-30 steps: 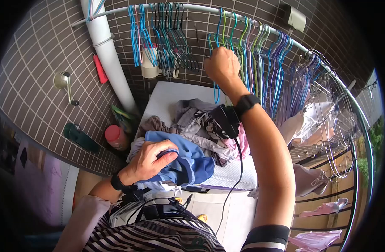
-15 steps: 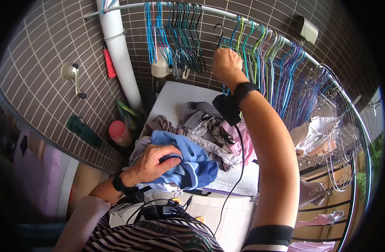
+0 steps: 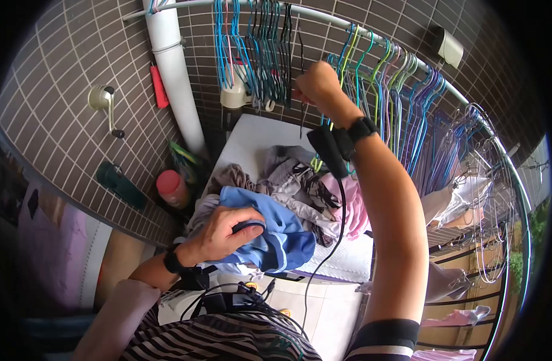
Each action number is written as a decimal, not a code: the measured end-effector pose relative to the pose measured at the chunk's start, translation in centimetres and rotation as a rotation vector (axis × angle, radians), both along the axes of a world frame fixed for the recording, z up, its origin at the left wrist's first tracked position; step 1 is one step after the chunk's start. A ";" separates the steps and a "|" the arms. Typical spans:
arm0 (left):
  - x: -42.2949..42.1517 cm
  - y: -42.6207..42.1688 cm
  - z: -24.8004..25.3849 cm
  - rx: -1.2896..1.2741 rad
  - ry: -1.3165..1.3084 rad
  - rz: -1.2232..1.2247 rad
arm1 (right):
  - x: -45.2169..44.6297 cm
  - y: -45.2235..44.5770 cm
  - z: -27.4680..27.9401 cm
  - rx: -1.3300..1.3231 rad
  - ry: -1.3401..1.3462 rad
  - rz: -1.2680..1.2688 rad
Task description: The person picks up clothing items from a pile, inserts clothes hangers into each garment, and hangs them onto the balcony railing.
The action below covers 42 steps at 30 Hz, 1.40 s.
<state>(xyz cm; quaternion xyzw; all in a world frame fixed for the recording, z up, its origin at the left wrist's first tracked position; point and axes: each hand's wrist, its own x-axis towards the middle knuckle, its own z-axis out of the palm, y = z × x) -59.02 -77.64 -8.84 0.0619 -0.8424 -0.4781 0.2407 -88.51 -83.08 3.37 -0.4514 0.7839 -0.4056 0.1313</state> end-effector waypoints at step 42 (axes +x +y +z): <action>-6.3 -0.9 2.6 0.535 -0.112 -0.134 | 13.5 31.2 -13.2 -0.368 0.341 -0.321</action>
